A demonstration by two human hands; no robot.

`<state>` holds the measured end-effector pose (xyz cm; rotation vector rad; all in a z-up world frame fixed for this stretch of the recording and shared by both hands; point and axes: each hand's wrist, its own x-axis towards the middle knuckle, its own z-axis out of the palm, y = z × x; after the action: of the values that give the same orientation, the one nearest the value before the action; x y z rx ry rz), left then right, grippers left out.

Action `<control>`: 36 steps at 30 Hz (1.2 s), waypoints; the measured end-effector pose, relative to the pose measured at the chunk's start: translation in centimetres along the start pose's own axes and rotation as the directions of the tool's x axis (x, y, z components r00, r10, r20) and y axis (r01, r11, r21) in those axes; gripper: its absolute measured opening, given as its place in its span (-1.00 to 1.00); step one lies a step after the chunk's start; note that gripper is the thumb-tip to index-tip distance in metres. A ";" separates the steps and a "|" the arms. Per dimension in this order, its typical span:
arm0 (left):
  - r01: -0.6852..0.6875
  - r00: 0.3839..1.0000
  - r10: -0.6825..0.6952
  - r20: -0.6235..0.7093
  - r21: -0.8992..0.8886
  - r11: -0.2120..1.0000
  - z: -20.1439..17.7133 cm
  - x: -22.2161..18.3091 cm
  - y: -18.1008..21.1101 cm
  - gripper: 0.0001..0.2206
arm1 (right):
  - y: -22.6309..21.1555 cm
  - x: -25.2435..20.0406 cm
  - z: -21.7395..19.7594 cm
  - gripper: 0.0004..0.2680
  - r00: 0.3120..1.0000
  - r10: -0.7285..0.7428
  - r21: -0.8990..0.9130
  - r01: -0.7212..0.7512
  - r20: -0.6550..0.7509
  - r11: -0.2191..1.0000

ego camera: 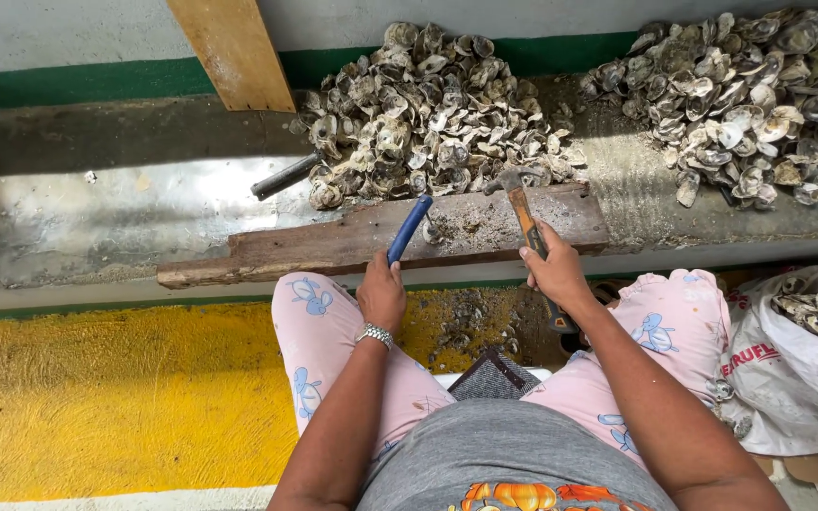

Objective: Processing and cleaning oyster shells using a hammer and a shucking tool on a wooden block.

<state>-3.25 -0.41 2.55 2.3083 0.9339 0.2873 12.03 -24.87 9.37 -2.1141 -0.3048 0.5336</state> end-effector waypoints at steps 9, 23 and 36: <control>-0.042 0.999 0.043 -0.008 0.123 0.992 0.6 0.1 -0.6 -0.65 | -4.1 -1.4 0.5 -0.51 0.954 -0.299 -0.241 0.285 -0.023 0.928; 0.026 0.998 -0.034 0.061 0.136 0.990 0.0 0.2 -0.7 -0.70 | -6.5 -1.0 4.1 -0.46 0.937 -0.120 -0.721 0.331 0.329 0.608; 0.163 0.987 -0.159 0.037 -0.168 0.972 3.2 1.9 -2.9 -0.64 | 2.5 7.5 -0.4 -0.55 0.980 0.196 -0.155 -0.200 -0.044 0.967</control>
<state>-2.17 1.01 -1.82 2.0630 1.0373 0.2609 18.78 -23.50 5.53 -2.3202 -0.1227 0.6116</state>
